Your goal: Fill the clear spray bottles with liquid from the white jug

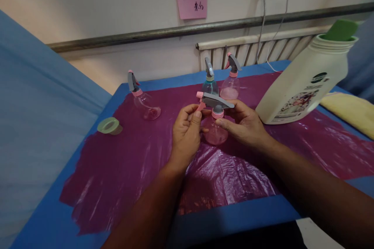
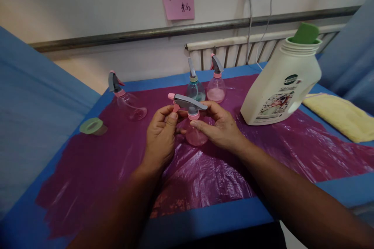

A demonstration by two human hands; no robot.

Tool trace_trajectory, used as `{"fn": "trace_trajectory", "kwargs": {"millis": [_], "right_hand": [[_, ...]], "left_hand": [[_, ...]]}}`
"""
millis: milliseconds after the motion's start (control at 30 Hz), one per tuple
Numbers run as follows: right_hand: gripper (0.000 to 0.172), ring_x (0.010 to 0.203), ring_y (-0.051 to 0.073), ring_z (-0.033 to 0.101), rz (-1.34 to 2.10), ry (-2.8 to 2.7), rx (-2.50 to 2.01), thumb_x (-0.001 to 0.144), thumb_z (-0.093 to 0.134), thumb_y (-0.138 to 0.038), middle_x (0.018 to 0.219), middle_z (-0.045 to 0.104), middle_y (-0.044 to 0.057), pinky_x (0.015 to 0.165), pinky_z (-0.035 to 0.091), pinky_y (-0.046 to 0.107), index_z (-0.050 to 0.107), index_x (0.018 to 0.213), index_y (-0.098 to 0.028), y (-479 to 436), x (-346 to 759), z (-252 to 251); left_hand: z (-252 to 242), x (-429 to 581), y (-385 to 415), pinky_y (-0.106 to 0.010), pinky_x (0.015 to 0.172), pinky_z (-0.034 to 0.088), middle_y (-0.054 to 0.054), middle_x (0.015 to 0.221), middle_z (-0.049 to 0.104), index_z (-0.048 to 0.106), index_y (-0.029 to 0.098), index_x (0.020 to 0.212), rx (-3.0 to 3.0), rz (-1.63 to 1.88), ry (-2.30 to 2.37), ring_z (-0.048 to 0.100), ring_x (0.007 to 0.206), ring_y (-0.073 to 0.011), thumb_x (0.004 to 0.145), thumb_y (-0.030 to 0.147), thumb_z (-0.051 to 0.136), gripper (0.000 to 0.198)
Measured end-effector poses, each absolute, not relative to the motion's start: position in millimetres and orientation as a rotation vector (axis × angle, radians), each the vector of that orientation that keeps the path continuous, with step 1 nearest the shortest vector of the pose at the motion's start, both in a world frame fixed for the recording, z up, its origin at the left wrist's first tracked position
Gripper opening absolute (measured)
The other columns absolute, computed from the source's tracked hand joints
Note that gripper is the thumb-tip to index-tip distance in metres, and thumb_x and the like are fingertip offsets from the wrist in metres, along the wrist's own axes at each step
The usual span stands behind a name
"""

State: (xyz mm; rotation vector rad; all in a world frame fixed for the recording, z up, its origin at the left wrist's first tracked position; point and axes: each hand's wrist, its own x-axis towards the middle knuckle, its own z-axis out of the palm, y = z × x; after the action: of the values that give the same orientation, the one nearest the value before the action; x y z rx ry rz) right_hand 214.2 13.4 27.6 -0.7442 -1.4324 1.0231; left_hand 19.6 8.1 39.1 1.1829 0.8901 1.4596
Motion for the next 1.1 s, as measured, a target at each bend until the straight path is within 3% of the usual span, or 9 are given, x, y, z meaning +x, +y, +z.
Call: {"fn": "trace_trajectory", "kwargs": {"millis": [267, 533, 667, 733, 867, 1100], "right_hand": [[0.057, 0.147, 0.028, 0.073, 0.976, -1.437, -0.723, 0.108, 0.082, -0.049, 0.159, 0.075, 0.008, 0.133, 0.055, 0.055, 0.066, 0.16, -0.036, 9.5, 219.7, 32.8], [0.041, 0.133, 0.027, 0.078, 0.89, -1.499, -0.798, 0.107, 0.084, -0.045, 0.142, 0.083, 0.004, 0.127, 0.058, 0.055, 0.078, 0.146, -0.036, 12.9, 221.7, 26.2], [0.042, 0.13, 0.026, 0.079, 0.874, -1.527, -0.81, 0.107, 0.083, -0.044, 0.137, 0.085, 0.003, 0.127, 0.058, 0.054, 0.078, 0.148, -0.038, 13.4, 223.2, 27.8], [0.041, 0.13, 0.026, 0.079, 0.873, -1.532, -0.803, 0.107, 0.083, -0.044, 0.137, 0.084, 0.003, 0.126, 0.059, 0.054, 0.078, 0.148, -0.039, 13.4, 223.2, 28.8], [0.042, 0.128, 0.025, 0.078, 0.842, -1.528, -0.798, 0.105, 0.086, -0.042, 0.138, 0.084, 0.003, 0.124, 0.059, 0.053, 0.077, 0.146, -0.038, 14.1, 221.0, 30.2], [0.047, 0.126, 0.026, 0.078, 0.813, -1.477, -0.802, 0.097, 0.094, -0.045, 0.137, 0.083, 0.003, 0.12, 0.062, 0.053, 0.077, 0.141, -0.036, 16.2, 216.7, 28.1]], "left_hand": [[39.3, 18.7, 9.4, -0.021, 0.065, 0.066, -0.008, 0.116, 0.086, 0.075, 0.025, 0.128, 1.19, 1.469, 0.876, 0.085, 0.112, -0.024, 0.107, 0.049, 0.085, 0.034], [38.1, 17.9, 9.2, -0.021, 0.067, 0.065, -0.009, 0.118, 0.086, 0.079, 0.024, 0.127, 1.238, 1.49, 0.905, 0.084, 0.11, -0.0228, 0.109, 0.044, 0.083, 0.027], [36.4, 18.2, 11.8, -0.023, 0.072, 0.065, -0.01, 0.14, 0.083, 0.08, 0.029, 0.137, 1.271, 1.535, 0.906, 0.084, 0.12, -0.0239, 0.108, 0.04, 0.084, 0.032], [36.1, 18.7, 13.1, -0.028, 0.082, 0.067, -0.009, 0.143, 0.083, 0.08, 0.03, 0.141, 1.281, 1.536, 0.89, 0.083, 0.123, -0.0246, 0.108, 0.04, 0.084, 0.035], [36.1, 18.7, 15.2, -0.037, 0.104, 0.066, -0.007, 0.128, 0.088, 0.086, 0.029, 0.13, 1.283, 1.528, 0.881, 0.083, 0.119, -0.023, 0.109, 0.04, 0.084, 0.024], [40.7, 17.4, 14.8, -0.037, 0.101, 0.066, -0.006, 0.115, 0.088, 0.088, 0.029, 0.124, 1.295, 1.497, 0.887, 0.083, 0.11, -0.0227, 0.109, 0.042, 0.084, 0.021]]}}
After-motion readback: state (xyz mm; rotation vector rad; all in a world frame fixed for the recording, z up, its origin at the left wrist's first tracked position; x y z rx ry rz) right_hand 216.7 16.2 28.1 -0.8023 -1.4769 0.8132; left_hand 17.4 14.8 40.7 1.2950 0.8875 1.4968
